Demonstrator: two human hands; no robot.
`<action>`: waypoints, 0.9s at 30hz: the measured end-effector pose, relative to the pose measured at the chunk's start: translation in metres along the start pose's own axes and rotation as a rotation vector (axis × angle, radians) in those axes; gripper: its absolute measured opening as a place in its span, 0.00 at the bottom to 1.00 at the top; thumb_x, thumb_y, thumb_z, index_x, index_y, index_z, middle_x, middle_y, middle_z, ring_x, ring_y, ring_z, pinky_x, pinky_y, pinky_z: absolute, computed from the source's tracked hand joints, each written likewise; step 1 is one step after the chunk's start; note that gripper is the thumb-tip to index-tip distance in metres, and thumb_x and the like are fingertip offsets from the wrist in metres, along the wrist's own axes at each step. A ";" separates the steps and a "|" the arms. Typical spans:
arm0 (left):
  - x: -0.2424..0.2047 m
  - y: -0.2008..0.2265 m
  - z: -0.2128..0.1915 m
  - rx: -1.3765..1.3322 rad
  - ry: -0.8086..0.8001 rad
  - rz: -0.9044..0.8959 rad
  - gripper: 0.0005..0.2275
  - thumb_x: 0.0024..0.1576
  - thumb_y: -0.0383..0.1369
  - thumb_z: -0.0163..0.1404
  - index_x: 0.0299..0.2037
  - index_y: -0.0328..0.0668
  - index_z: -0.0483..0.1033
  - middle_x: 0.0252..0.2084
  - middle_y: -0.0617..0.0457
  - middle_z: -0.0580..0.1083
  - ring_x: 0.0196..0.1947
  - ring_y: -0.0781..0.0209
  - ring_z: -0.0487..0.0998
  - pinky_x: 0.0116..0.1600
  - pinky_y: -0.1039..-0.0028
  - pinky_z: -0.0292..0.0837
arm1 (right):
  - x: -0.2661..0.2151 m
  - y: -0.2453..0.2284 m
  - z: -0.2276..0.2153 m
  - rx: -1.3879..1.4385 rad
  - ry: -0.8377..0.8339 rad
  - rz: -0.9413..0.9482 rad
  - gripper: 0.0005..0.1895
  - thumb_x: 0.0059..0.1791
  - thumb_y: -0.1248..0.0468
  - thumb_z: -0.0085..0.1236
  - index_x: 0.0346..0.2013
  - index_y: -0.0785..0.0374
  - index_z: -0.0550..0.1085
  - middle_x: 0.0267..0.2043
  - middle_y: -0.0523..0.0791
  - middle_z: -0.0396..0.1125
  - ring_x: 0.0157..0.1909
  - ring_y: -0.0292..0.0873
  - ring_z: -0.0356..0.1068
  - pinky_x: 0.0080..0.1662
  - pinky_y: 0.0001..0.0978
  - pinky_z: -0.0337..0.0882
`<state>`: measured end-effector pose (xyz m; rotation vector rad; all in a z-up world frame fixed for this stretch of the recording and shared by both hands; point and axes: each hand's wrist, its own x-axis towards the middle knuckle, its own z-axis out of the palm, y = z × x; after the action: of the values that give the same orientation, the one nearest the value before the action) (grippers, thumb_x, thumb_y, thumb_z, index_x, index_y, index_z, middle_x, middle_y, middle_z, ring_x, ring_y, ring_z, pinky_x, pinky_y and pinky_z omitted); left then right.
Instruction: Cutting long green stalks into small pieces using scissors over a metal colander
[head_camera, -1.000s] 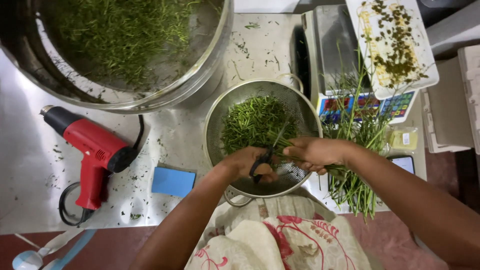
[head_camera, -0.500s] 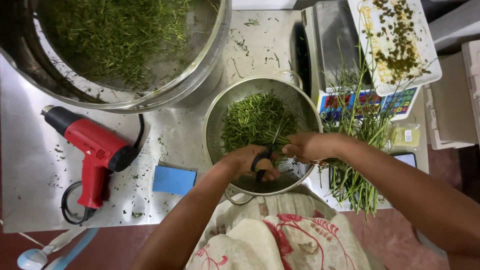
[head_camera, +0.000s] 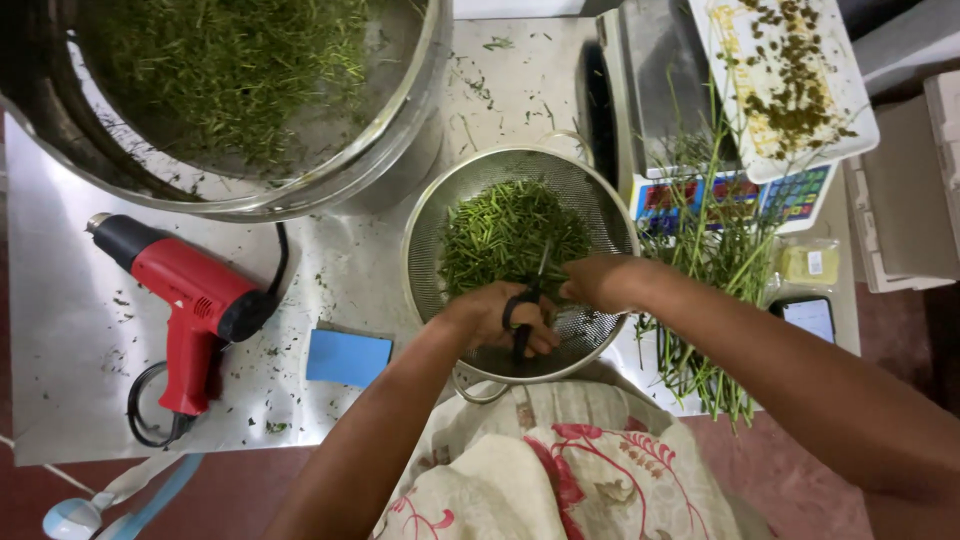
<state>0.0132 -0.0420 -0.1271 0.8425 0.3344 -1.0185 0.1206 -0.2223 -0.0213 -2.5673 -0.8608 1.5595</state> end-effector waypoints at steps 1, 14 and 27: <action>-0.012 0.008 0.007 0.003 -0.005 -0.002 0.21 0.49 0.27 0.60 0.53 0.26 0.71 0.36 0.23 0.78 0.33 0.35 0.84 0.40 0.49 0.83 | 0.002 -0.001 0.005 0.003 0.002 0.005 0.21 0.57 0.49 0.41 0.41 0.63 0.75 0.38 0.59 0.76 0.42 0.62 0.77 0.40 0.52 0.75; -0.016 0.014 -0.005 0.089 0.092 -0.016 0.14 0.48 0.30 0.59 0.41 0.28 0.78 0.25 0.34 0.77 0.20 0.46 0.80 0.31 0.53 0.84 | 0.003 -0.009 0.003 -0.200 0.098 0.211 0.16 0.52 0.54 0.50 0.51 0.55 0.77 0.41 0.51 0.78 0.47 0.56 0.79 0.45 0.51 0.78; -0.029 0.023 0.012 0.045 0.027 -0.056 0.18 0.49 0.28 0.58 0.49 0.25 0.74 0.35 0.27 0.79 0.29 0.42 0.84 0.39 0.52 0.83 | -0.046 -0.044 -0.002 -0.234 0.193 0.166 0.16 0.57 0.57 0.44 0.57 0.53 0.73 0.47 0.50 0.77 0.52 0.55 0.77 0.50 0.53 0.77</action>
<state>0.0160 -0.0269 -0.0913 0.8926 0.3605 -1.0704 0.0869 -0.2058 0.0298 -2.9633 -0.8773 1.2823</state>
